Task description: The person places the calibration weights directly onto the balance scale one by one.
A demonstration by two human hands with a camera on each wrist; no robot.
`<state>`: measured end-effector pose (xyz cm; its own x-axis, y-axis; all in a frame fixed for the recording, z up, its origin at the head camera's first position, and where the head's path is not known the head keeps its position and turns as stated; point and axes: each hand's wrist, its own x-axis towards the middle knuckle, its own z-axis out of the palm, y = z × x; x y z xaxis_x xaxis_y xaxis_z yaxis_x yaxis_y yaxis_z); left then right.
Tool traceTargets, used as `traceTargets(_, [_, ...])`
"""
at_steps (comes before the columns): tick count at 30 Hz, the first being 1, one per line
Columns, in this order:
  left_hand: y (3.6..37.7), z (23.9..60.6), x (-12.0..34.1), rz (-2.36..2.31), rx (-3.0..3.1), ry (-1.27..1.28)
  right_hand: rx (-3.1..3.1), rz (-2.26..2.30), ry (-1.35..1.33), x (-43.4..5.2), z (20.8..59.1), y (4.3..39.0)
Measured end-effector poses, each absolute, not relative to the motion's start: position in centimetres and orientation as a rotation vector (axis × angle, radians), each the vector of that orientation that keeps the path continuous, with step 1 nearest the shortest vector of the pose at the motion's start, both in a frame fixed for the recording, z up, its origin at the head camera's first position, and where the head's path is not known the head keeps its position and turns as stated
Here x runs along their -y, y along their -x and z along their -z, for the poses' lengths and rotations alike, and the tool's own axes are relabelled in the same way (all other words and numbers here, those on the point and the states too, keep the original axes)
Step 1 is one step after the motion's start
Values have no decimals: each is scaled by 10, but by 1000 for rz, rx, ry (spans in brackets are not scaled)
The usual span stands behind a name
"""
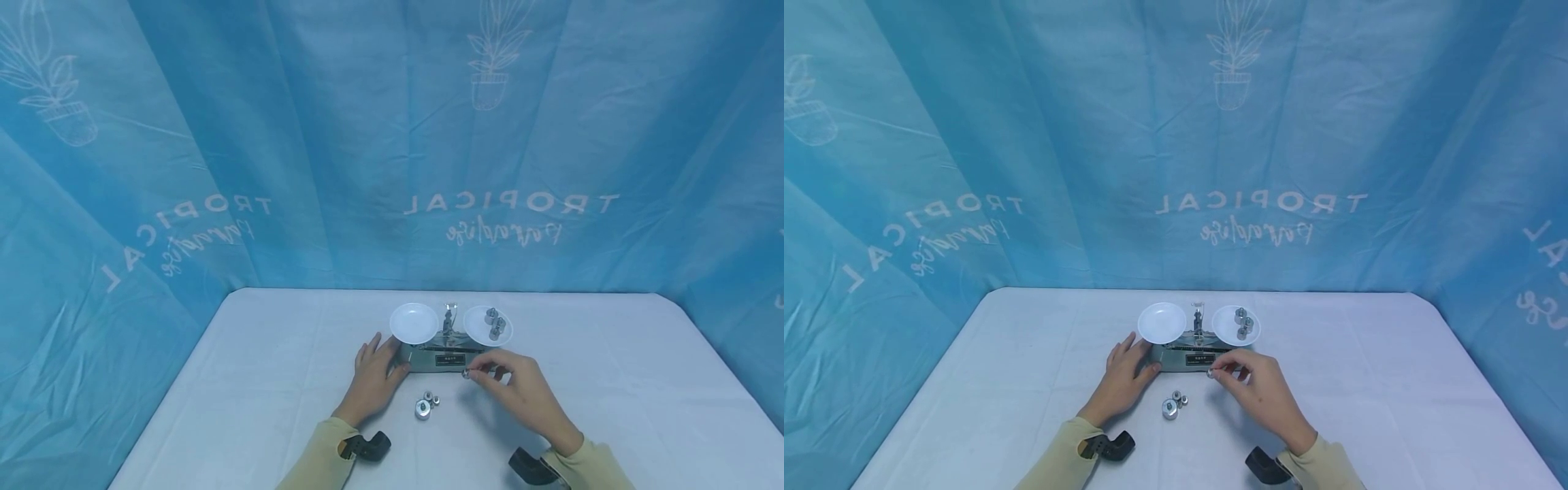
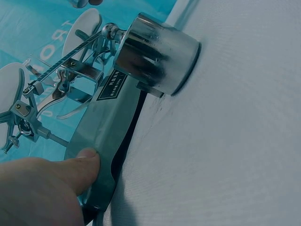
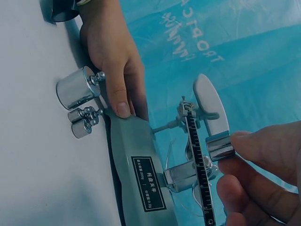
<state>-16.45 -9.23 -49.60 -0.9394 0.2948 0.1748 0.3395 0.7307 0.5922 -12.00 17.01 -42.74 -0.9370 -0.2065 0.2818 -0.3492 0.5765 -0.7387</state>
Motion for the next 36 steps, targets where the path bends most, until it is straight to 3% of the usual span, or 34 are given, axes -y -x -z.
traceTargets(36, [165, 497, 93, 1000, 2855, 524, 2485, -1135, -344, -174, 425, 129])
